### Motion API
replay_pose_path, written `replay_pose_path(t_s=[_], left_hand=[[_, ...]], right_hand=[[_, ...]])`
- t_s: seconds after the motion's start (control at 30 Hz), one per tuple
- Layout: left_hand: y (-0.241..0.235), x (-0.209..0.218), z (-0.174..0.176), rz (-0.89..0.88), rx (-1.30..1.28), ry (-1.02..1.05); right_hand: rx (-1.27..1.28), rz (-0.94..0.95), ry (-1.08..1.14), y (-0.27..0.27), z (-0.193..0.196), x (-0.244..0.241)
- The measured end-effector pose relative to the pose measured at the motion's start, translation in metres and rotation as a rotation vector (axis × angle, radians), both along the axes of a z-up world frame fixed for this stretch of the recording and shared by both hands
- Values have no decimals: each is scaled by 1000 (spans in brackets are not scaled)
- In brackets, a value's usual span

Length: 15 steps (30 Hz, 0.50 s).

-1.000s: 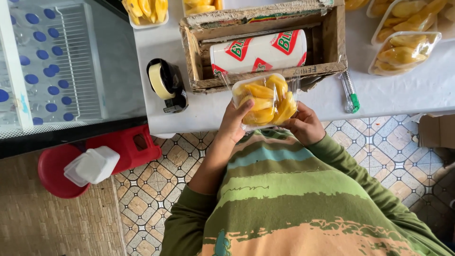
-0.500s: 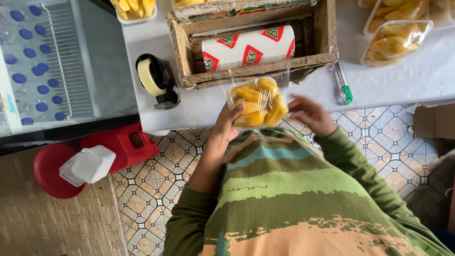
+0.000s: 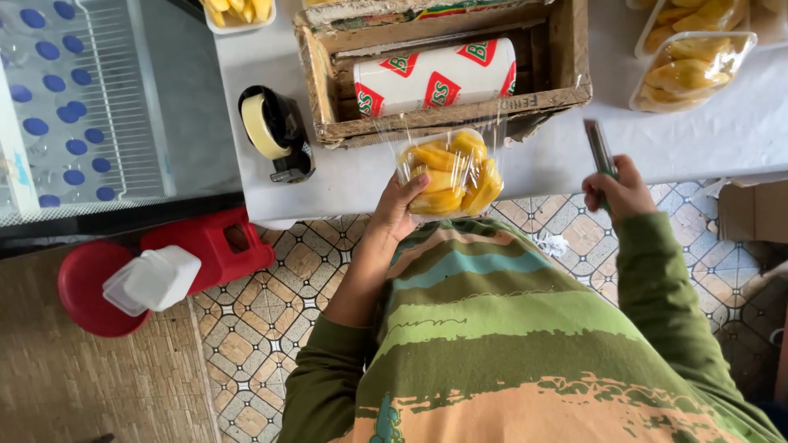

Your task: The person wraps a plastic container of sliced mangoes with cling film, trims the excess with a utility knife, and places the sealed container on the table among other packaged units.

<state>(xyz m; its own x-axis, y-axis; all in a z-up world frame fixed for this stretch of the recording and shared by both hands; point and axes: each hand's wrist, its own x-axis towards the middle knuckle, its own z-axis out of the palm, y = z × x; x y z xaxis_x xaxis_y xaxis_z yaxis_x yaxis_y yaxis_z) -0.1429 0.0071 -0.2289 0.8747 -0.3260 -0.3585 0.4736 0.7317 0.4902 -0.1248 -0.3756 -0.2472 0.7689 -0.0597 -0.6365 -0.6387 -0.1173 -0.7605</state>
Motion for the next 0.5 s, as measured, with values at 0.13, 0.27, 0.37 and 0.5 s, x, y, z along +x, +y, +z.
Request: replay_pose_path(t_s=[0.13,0.27,0.37,0.5], left_hand=[[0,-4,-6,35,24,25],[2,-6,1,16,-21,29],[1,-7,-8,32,-15,49],[2,-7,-15,42,59,140]], right_hand=[[528,-75,4,-25,-2,-29],[842,98,-160,-32,2,-26],[494,135,-210,8,34,-5],[-80,349,-477,60,34,46]])
